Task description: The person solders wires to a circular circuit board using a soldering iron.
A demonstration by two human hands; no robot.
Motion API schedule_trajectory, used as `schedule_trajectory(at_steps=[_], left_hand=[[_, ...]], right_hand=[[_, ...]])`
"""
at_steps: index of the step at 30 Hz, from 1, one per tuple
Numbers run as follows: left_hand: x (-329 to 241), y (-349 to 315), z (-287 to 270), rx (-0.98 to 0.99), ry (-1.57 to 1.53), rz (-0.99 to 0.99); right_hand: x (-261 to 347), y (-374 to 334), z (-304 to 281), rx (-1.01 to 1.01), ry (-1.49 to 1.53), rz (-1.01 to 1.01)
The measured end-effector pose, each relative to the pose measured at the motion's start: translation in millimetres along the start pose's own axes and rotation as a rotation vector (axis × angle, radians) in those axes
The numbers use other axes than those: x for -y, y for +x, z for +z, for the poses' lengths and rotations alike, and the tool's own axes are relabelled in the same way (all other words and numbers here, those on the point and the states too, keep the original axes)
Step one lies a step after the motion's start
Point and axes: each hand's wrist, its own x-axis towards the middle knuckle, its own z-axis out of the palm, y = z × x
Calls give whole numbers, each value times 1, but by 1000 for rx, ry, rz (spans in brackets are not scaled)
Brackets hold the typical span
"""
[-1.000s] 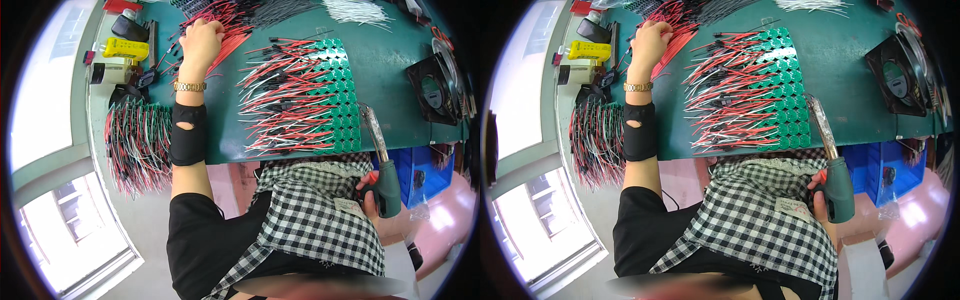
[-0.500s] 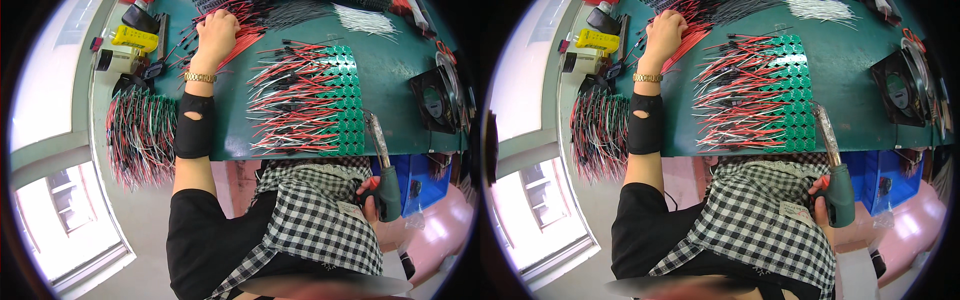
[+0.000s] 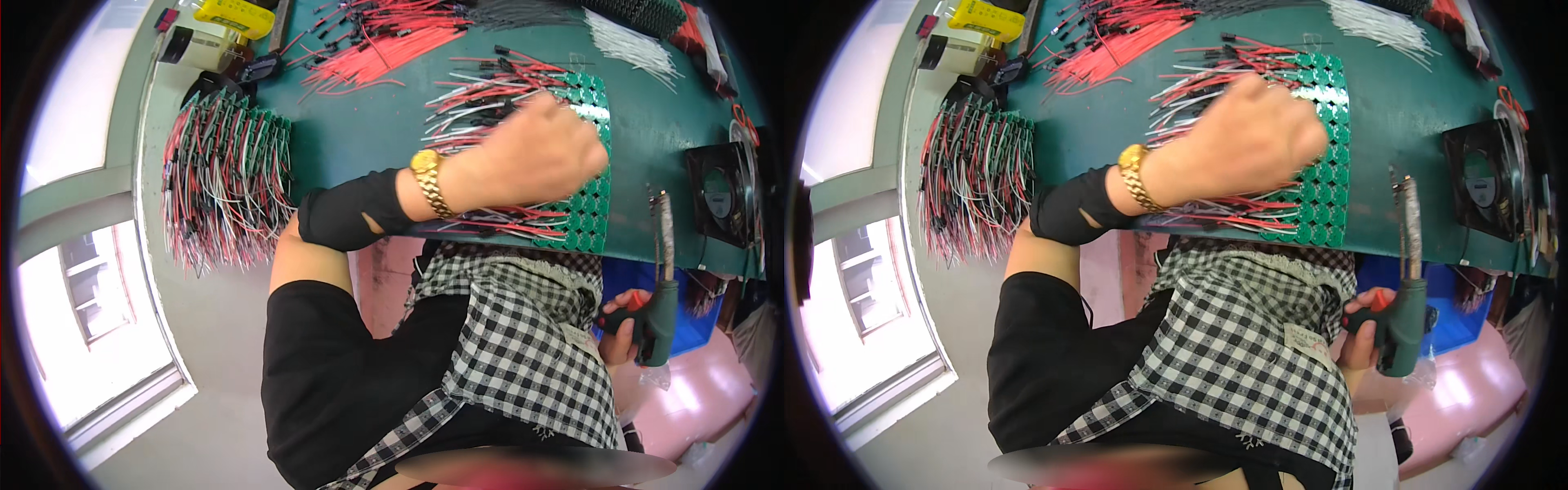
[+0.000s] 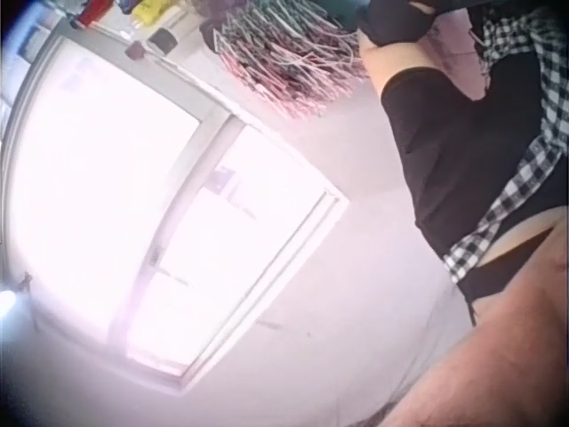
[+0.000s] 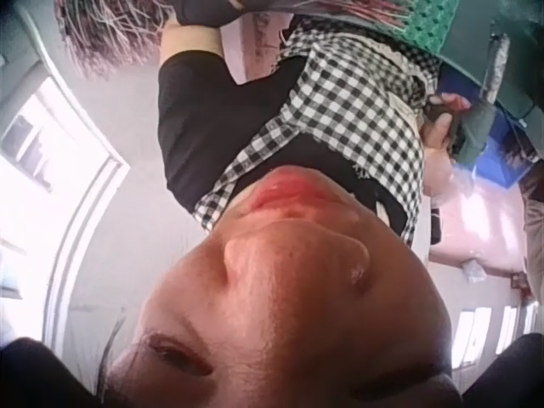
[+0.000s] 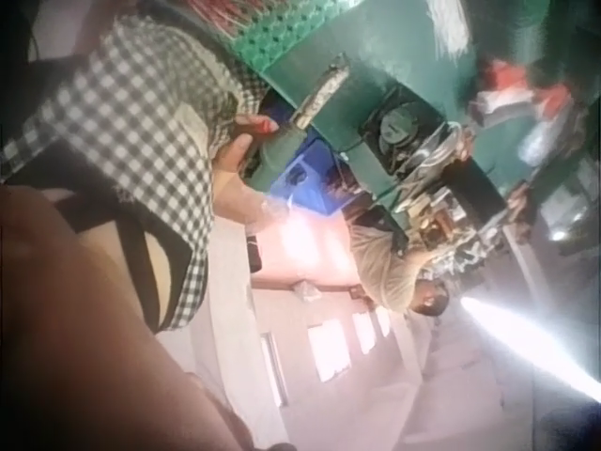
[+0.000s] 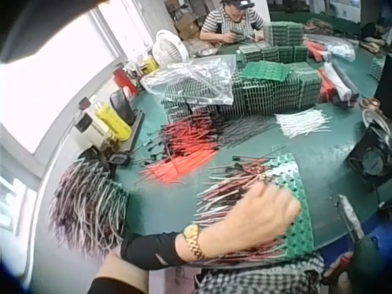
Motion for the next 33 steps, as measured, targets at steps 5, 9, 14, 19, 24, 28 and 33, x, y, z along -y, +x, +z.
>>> schedule_trajectory(at_steps=[5,9,14,19,24,28,33], left_hand=[[-28,-9,14,-126,-197,241],[-27,-10,17,-122,-168,247],[-27,-9,20,-124,-186,212],[-29,-5,17,-131,-189,211],[-20,0,14,-39,-426,37],[-6,-6,16,-47,-640,-178],[-5,-8,11,-2,-681,-194]], right_hand=[[3,14,-2,-44,-16,-38],[0,16,0,-27,-48,-46],[-1,21,15,-27,-25,-36],[-1,19,10,17,-46,-42],[-2,11,10,-25,5,20],[3,6,23,-1,-62,95],[11,1,23,177,-199,166]])
